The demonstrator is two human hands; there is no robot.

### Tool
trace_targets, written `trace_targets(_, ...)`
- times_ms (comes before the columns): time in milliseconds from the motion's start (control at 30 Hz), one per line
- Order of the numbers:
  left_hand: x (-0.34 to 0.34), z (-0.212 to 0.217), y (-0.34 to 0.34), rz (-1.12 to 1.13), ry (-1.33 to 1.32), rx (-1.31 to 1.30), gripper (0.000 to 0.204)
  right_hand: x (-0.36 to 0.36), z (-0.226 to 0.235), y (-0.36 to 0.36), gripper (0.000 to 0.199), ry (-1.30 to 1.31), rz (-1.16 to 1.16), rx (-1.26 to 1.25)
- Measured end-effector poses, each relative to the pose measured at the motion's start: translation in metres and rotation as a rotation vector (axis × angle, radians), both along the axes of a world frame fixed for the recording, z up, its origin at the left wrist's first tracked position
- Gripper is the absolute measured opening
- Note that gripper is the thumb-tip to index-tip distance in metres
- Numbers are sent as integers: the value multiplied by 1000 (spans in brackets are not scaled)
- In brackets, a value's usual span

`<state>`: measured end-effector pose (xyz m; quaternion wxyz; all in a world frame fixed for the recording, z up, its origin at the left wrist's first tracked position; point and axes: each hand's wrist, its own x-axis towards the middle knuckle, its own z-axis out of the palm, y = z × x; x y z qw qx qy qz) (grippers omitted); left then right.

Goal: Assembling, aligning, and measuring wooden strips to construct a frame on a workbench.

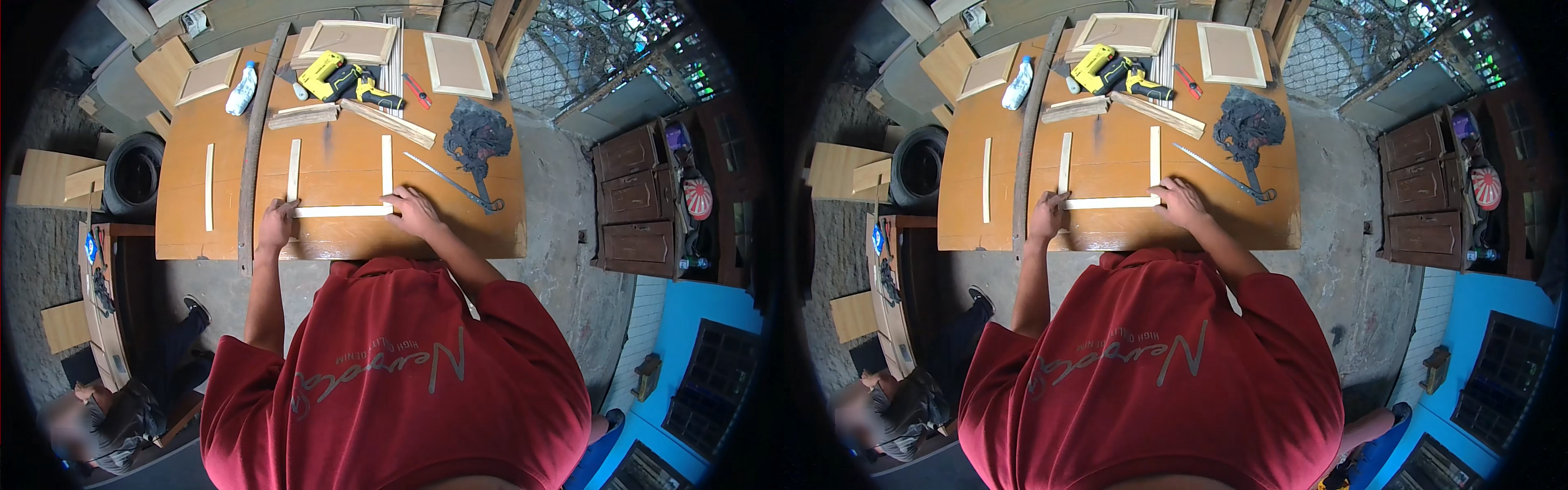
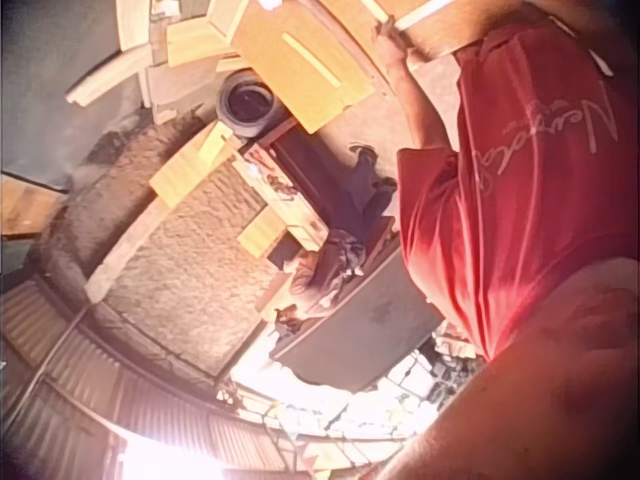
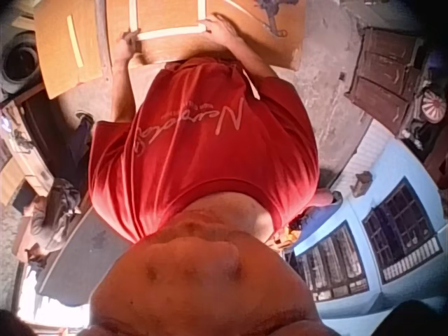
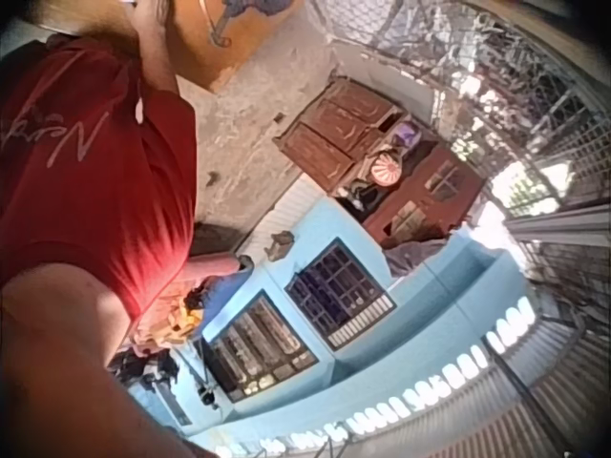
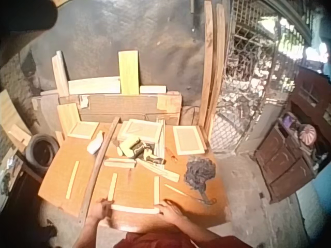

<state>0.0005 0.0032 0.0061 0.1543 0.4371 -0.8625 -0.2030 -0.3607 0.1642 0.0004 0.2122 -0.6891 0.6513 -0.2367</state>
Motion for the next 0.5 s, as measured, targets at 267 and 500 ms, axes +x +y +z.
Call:
trace_targets(267,-3,7,2,47,-33,85,36,0,-4,4,44,16,-1,10)
trace_targets(500,-1,10,13,108,10,74,47,8,11,9,56,-5,-136,38)
